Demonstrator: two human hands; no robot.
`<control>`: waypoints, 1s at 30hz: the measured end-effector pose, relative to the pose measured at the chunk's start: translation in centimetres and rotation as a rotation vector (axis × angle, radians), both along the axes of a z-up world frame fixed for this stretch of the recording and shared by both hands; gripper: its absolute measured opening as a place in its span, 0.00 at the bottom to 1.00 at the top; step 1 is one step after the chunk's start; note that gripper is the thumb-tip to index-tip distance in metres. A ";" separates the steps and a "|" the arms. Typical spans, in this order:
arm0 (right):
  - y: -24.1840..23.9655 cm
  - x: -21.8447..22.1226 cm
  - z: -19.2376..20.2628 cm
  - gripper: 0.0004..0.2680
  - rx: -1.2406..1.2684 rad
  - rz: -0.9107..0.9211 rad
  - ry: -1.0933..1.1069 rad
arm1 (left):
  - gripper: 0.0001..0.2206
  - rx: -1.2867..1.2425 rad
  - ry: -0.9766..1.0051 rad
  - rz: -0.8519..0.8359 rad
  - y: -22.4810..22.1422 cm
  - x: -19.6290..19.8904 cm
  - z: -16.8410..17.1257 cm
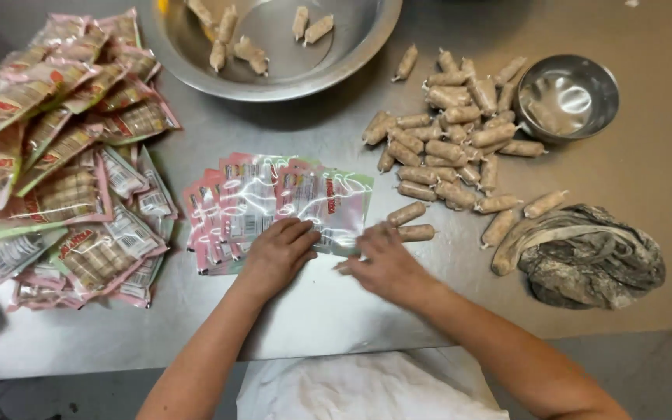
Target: The person is manually packaging small, wrapped food items into plastic pouches on a stainless steel production table.
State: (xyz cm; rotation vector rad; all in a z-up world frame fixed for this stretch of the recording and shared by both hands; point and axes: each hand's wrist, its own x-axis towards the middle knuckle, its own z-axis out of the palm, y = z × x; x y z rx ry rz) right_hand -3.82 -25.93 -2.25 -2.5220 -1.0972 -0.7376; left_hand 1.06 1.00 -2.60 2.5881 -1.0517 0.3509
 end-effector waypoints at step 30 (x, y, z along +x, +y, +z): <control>-8.1 -8.8 4.2 0.21 0.988 -0.239 1.375 | 0.14 -0.085 0.469 0.199 -6.9 -11.8 2.4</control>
